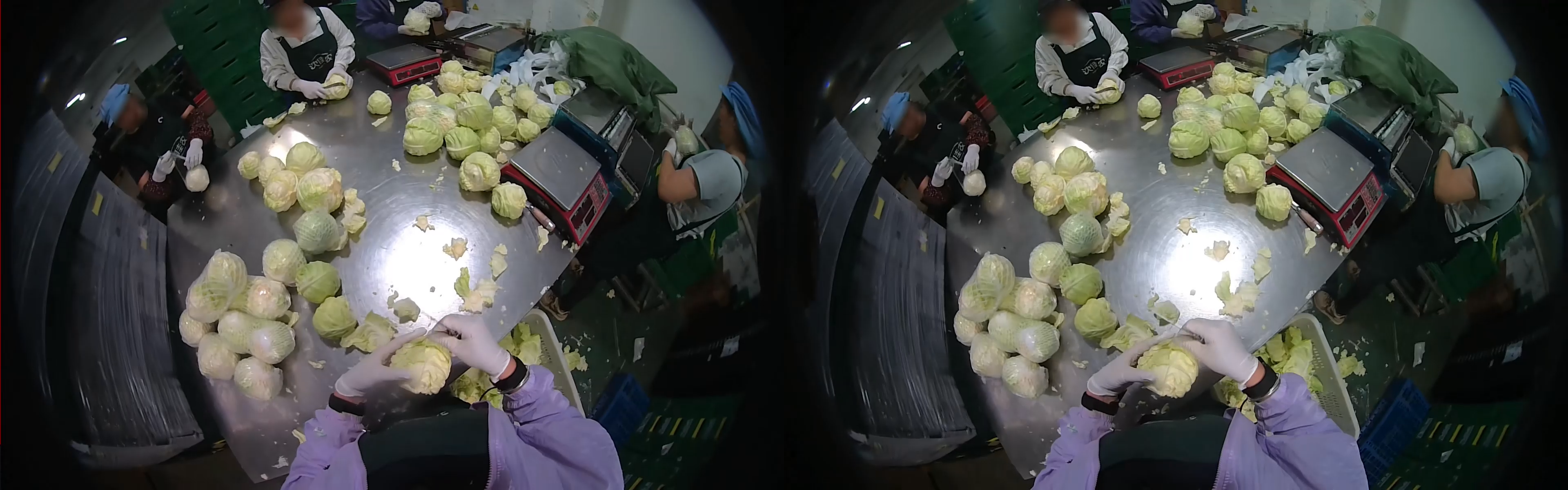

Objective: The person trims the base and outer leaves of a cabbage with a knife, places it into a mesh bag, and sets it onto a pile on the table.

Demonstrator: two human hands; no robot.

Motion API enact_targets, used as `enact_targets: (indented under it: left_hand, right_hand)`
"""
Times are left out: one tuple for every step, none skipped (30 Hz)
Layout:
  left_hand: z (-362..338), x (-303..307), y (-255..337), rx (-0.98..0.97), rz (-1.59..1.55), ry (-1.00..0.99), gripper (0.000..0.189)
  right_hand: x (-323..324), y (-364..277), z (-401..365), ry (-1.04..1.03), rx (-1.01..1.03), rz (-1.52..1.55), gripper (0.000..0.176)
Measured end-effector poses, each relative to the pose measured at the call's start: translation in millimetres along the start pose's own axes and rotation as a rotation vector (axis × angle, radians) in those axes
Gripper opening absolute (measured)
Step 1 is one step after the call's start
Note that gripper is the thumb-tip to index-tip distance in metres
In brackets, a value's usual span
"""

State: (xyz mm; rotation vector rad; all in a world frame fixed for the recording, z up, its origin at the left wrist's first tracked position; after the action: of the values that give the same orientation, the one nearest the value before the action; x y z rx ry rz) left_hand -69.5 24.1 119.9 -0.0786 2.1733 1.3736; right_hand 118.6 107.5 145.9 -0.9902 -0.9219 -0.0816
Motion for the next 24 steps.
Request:
enact_targets:
  left_hand:
    - [0,-4,1,-0.014,-0.115,-0.055,0.080]
    - [0,-2,-3,-0.013,-0.115,-0.056,0.080]
    - [1,-1,-8,0.000,-0.170,-0.064,0.081]
    - [2,1,-11,0.013,-0.225,-0.071,0.082]
    - [1,2,-12,0.012,-0.224,-0.072,0.082]
    - [-1,2,-11,0.018,-0.245,-0.060,0.088]
    - [-3,2,-12,0.026,-0.266,-0.048,0.095]
    - [-4,2,-15,0.028,-0.269,-0.048,0.095]
    - [-5,3,-19,-0.031,-0.333,-0.074,0.087]
    - [-7,6,-23,-0.092,-0.395,-0.100,0.078]
    - [-6,8,-31,-0.095,-0.394,-0.100,0.078]
    - [-4,11,-39,-0.129,-0.590,-0.059,0.077]
    - [-3,16,-48,-0.162,-0.786,-0.018,0.076]
    - [-1,21,-56,-0.163,-0.786,-0.019,0.076]
    - [0,23,-58,-0.185,-0.871,-0.038,0.075]
    - [1,25,-61,-0.206,-0.955,-0.058,0.075]
    - [3,27,-64,-0.205,-0.955,-0.059,0.075]
    - [6,27,-61,-0.230,-0.862,-0.003,0.072]
    - [9,24,-55,-0.254,-0.769,0.052,0.070]
    - [13,17,-49,-0.253,-0.769,0.051,0.070]
    - [17,6,-35,-0.325,-0.626,0.064,0.069]
    - [18,-1,-22,-0.395,-0.480,0.077,0.068]
    - [18,-4,-13,-0.396,-0.478,0.078,0.068]
    - [17,-3,-7,-0.334,-0.204,0.215,0.069]
  right_hand:
    - [-2,5,3,-0.035,-0.130,0.176,0.021]
    - [-4,10,4,-0.070,-0.258,0.351,0.019]
    - [-7,13,5,-0.088,-0.315,0.432,0.020]
    - [-7,15,4,-0.086,-0.313,0.431,0.020]
    - [-9,21,1,-0.128,-0.476,0.578,0.020]
    - [-12,28,-3,-0.170,-0.640,0.725,0.021]
    - [-13,34,-4,-0.170,-0.643,0.725,0.021]
    - [-14,43,-4,-0.077,-0.655,0.783,0.020]
    - [-15,53,-4,0.016,-0.663,0.841,0.019]
    - [-19,63,-5,0.015,-0.662,0.840,0.019]
    - [-21,74,-7,0.048,-0.598,0.667,0.017]
    - [-19,80,-9,0.080,-0.534,0.495,0.016]
    - [-17,80,-13,0.033,-0.523,0.445,0.012]
    - [-20,79,-15,0.032,-0.521,0.445,0.012]
    - [-19,74,-15,0.110,-0.454,0.506,0.019]
    - [-17,70,-14,0.189,-0.385,0.566,0.029]
    - [-9,68,-19,0.190,-0.386,0.566,0.029]
    - [-1,57,-27,-0.118,-0.454,0.839,0.035]
    - [0,47,-34,-0.438,-0.511,1.102,0.041]
    - [-7,45,-36,-0.437,-0.512,1.102,0.041]
    - [-23,45,-39,-0.402,-0.600,1.114,0.044]
    - [-36,43,-39,-0.366,-0.687,1.125,0.047]
    - [-41,42,-36,-0.222,-0.720,1.209,0.042]
    - [-44,41,-34,-0.224,-0.716,1.210,0.042]
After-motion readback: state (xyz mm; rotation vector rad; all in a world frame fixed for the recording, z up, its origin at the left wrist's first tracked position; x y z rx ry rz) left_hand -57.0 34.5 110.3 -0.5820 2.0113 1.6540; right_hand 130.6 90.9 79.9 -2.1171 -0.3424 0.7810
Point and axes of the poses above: each hand's wrist, its own z-axis towards the middle knuckle, its own x-axis out of the back of the hand, y = z × x, the point moved 3 cm from there along z, towards the middle knuckle, and after that the axes turned 11 degrees about -z, right-handed, at the moved point
